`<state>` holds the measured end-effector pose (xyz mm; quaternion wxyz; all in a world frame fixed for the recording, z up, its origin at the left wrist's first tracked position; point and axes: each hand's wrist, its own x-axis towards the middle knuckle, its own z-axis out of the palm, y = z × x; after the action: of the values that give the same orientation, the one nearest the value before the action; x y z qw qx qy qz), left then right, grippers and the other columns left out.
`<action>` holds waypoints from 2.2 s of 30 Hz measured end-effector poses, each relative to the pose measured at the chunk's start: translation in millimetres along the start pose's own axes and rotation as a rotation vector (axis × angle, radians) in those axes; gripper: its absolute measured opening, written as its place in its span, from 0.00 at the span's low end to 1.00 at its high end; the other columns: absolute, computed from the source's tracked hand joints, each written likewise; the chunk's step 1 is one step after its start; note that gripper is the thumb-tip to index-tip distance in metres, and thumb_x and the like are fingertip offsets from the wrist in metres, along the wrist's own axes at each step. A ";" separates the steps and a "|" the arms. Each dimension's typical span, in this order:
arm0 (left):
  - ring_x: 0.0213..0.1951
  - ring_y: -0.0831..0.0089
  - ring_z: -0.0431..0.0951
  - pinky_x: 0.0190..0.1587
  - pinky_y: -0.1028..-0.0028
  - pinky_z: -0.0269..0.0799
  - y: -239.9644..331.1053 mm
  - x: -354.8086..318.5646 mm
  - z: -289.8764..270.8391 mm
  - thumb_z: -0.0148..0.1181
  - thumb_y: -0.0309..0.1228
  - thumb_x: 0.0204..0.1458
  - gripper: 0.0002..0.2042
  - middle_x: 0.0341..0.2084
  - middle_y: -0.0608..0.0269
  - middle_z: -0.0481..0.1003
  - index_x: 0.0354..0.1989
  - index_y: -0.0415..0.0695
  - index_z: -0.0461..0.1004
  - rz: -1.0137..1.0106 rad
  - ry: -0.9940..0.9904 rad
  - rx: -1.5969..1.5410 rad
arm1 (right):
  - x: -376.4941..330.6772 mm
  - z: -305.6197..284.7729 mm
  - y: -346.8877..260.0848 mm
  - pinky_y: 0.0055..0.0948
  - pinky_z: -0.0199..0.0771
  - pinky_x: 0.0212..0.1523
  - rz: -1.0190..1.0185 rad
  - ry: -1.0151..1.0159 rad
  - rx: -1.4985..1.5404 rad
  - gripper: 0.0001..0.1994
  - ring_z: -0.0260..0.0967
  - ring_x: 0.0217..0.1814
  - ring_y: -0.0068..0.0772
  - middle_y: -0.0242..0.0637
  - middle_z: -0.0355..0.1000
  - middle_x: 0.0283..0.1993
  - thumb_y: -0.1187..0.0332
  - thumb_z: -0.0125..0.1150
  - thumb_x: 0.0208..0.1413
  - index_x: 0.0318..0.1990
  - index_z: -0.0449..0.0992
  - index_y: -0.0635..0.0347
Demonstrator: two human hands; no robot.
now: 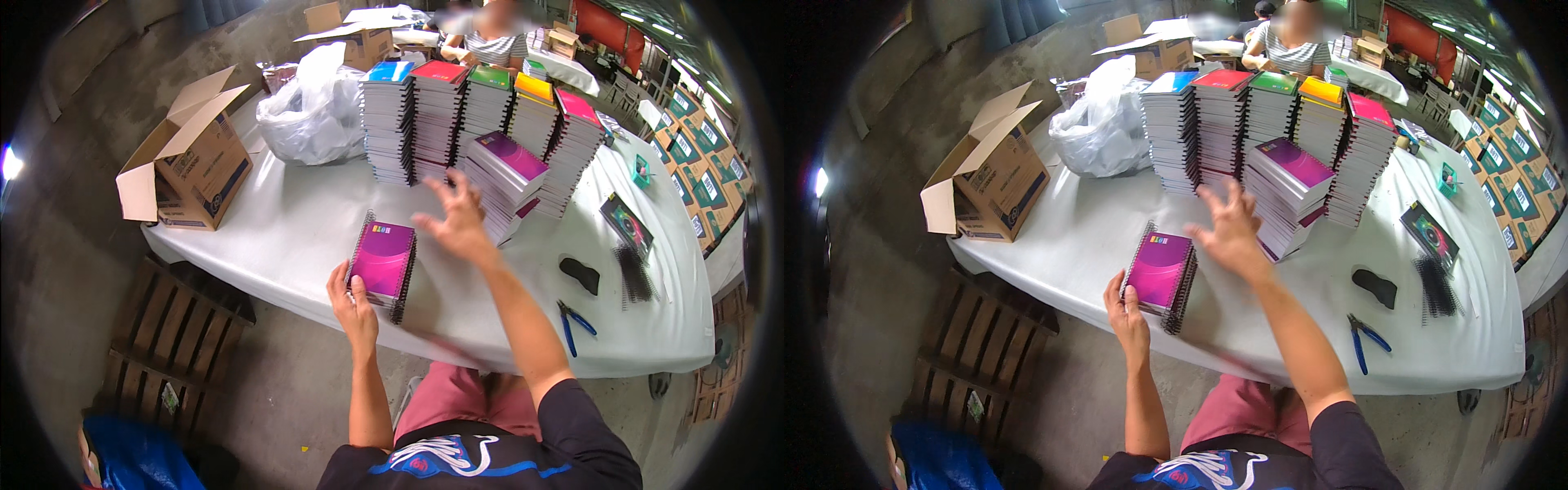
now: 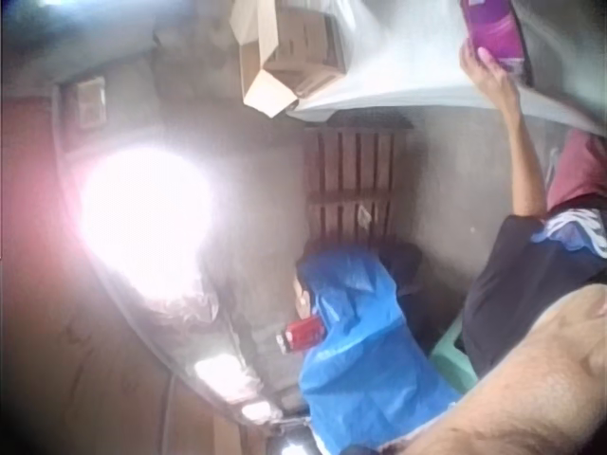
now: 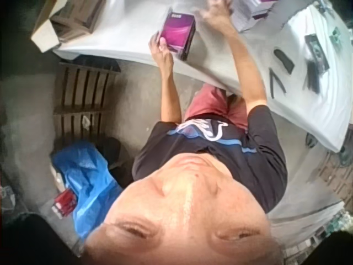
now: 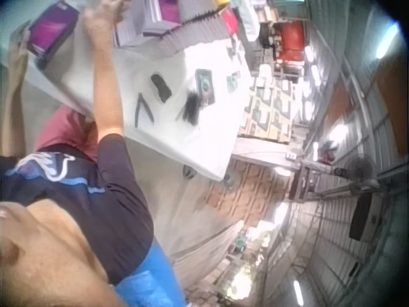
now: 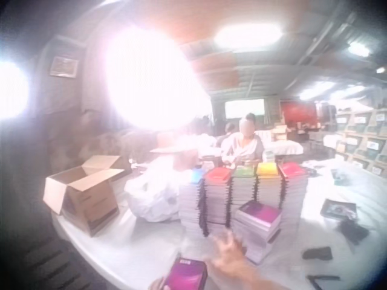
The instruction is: The person repeatedly picks up a purple notebook and a black spiral binding, inserts the spiral into the notebook's holes, and uses pliers to crimp the ends. The finished notebooks are stacked on the table. The person handles notebooks and spirals one at a time throughout the clip.
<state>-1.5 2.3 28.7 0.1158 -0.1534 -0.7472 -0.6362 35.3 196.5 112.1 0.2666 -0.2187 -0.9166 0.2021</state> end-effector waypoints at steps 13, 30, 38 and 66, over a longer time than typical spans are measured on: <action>0.59 0.61 0.59 0.60 0.58 0.57 55.9 -10.8 -16.2 0.55 0.30 0.56 0.15 0.55 0.53 0.59 0.50 0.40 0.67 0.287 0.198 0.006 | 76.2 -118.7 159.2 0.35 0.69 0.51 0.385 0.148 -0.125 0.29 0.72 0.50 0.43 0.47 0.75 0.44 0.49 0.73 0.33 0.41 0.77 0.61; 0.52 0.57 0.68 0.53 0.60 0.66 108.8 -45.0 25.7 0.60 0.27 0.52 0.13 0.46 0.53 0.67 0.46 0.40 0.70 0.709 -0.098 0.011 | 64.5 -110.1 129.6 0.47 0.67 0.44 0.347 0.262 -0.118 0.19 0.75 0.41 0.45 0.43 0.77 0.33 0.60 0.69 0.44 0.39 0.69 0.55; 0.48 0.59 0.72 0.50 0.64 0.69 109.5 -56.9 39.0 0.62 0.23 0.48 0.11 0.42 0.54 0.72 0.41 0.41 0.73 0.711 -0.216 -0.049 | 55.5 -100.7 115.4 0.45 0.65 0.37 0.102 0.425 -0.364 0.13 0.75 0.34 0.44 0.39 0.76 0.27 0.69 0.64 0.45 0.37 0.68 0.59; 0.57 0.60 0.63 0.60 0.37 0.40 93.1 -131.9 141.8 0.59 0.33 0.47 0.24 0.48 0.62 0.68 0.55 0.52 0.66 0.941 -0.645 0.417 | -192.2 -94.4 153.0 0.39 0.73 0.39 0.260 0.106 0.219 0.17 0.75 0.40 0.43 0.41 0.76 0.35 0.73 0.70 0.39 0.38 0.70 0.60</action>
<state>158.9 144.8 42.1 0.1799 -0.6264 -0.7054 -0.2786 281.1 248.6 33.8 0.3082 -0.3154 -0.8379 0.3217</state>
